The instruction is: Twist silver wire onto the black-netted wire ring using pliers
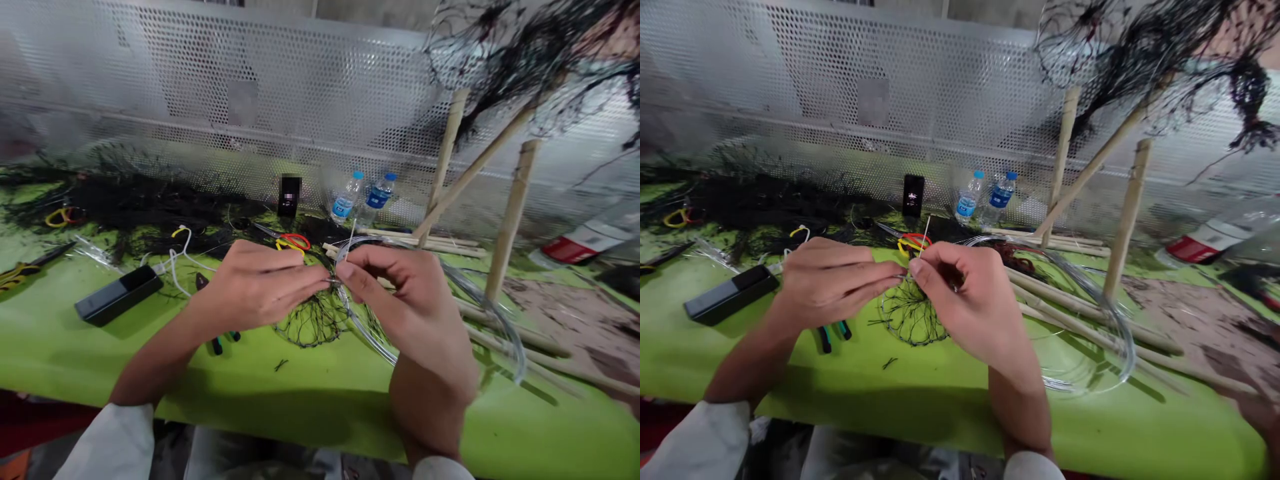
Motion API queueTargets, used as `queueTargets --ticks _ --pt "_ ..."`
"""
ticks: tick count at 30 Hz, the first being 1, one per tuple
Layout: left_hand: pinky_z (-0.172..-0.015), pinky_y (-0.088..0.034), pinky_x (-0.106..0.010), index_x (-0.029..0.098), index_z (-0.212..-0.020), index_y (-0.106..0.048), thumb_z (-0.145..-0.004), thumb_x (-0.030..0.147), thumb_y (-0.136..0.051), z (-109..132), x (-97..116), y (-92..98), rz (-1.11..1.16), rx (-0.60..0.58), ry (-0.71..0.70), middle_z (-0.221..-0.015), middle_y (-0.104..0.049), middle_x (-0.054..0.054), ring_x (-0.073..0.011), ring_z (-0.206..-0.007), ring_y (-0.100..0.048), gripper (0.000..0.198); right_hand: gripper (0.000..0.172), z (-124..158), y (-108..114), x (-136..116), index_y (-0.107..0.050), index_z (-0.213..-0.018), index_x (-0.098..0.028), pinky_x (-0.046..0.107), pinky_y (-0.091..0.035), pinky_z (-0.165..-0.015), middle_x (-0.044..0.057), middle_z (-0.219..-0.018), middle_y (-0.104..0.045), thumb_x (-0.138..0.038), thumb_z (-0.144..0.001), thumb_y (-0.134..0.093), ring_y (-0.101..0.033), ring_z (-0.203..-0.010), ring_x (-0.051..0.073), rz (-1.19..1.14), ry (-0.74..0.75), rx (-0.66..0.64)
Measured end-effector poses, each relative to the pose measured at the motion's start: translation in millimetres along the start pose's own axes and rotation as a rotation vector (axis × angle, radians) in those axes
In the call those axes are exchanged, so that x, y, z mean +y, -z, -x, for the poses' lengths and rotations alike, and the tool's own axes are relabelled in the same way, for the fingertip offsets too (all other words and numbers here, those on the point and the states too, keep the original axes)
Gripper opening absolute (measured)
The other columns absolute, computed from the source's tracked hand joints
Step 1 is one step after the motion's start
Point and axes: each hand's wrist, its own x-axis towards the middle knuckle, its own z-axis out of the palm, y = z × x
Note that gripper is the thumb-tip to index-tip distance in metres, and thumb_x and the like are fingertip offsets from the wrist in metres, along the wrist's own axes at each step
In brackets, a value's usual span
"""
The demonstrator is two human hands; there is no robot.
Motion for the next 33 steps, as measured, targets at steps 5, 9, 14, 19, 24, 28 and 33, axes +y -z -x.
queueTargets --ticks 5,9,14,19,24,28,33 --pt "-0.051 -0.039 -0.021 0.017 -0.095 -0.073 -0.098 0.024 -0.072 -4.5 3.7 4.7 0.117 0.089 0.117 -0.071 -0.068 0.005 -0.004 -0.055 -0.052 0.007 0.02 -6.2 -8.2 16.8 -0.071 -0.107 -0.027 0.038 -0.06 -0.072 0.005 -0.097 -0.075 -0.014 -0.092 -0.074 -0.07 -0.082 0.021 0.283 0.484 0.385" --pt "-0.054 -0.043 -0.02 0.018 -0.094 -0.074 -0.097 0.023 -0.073 -3.5 5.7 9.7 0.082 0.101 0.127 -0.072 -0.07 0.004 -0.0048 -0.057 -0.057 0.006 0.03 -12.2 -5.5 28.9 -0.074 -0.109 -0.023 0.039 -0.064 -0.074 0.005 -0.099 -0.079 -0.009 -0.084 -0.079 -0.076 -0.086 0.023 0.434 0.842 0.412" --pt "-0.057 -0.047 -0.018 0.019 -0.094 -0.074 -0.095 0.024 -0.076 -2.8 3.0 8.4 0.025 0.152 0.093 -0.073 -0.071 0.005 -0.0041 -0.058 -0.061 0.005 0.031 -12.3 -1.0 30.9 -0.075 -0.112 -0.019 0.036 -0.06 -0.068 0.006 -0.099 -0.081 -0.009 -0.082 -0.081 -0.077 -0.083 0.023 0.508 0.846 0.362" --pt "-0.057 -0.048 -0.019 0.021 -0.096 -0.075 -0.095 0.026 -0.076 -1.3 -1.9 6.8 0.008 0.161 0.075 -0.072 -0.072 0.005 -0.0047 -0.06 -0.064 0.006 0.015 -10.7 -5.6 24.8 -0.073 -0.101 -0.023 0.034 -0.056 -0.07 0.001 -0.09 -0.08 -0.011 -0.092 -0.072 -0.074 -0.077 0.017 0.428 0.667 0.24" --pt "-0.054 -0.047 -0.022 0.022 -0.096 -0.075 -0.097 0.028 -0.073 -0.8 -2.0 7.1 -0.009 0.127 0.036 -0.066 -0.068 0.006 -0.0057 -0.054 -0.059 0.006 0.016 -7.7 3.0 12.5 -0.067 -0.087 -0.022 0.027 -0.051 -0.063 -0.005 -0.071 -0.071 -0.016 -0.101 -0.062 -0.063 -0.061 0.011 0.209 0.389 -0.032" --pt "-0.052 -0.045 -0.022 0.023 -0.096 -0.075 -0.097 0.027 -0.073 -2.9 1.6 6.6 0.066 0.087 0.11 -0.069 -0.07 0.005 -0.0056 -0.055 -0.058 0.004 0.013 -4.1 9.0 11.4 -0.069 -0.093 -0.021 0.026 -0.053 -0.063 -0.002 -0.078 -0.073 -0.013 -0.101 -0.062 -0.067 -0.067 0.011 0.24 0.374 -0.084" --pt "-0.05 -0.042 -0.018 0.021 -0.088 -0.077 -0.093 0.023 -0.077 -5.8 4.5 9.7 0.185 0.149 0.246 -0.064 -0.065 0.007 -0.003 -0.051 -0.052 0.005 0.022 -8.7 -6.5 25.1 -0.07 -0.108 -0.021 0.034 -0.063 -0.078 0.006 -0.101 -0.079 -0.008 -0.091 -0.072 -0.076 -0.089 0.02 0.547 0.737 0.314"
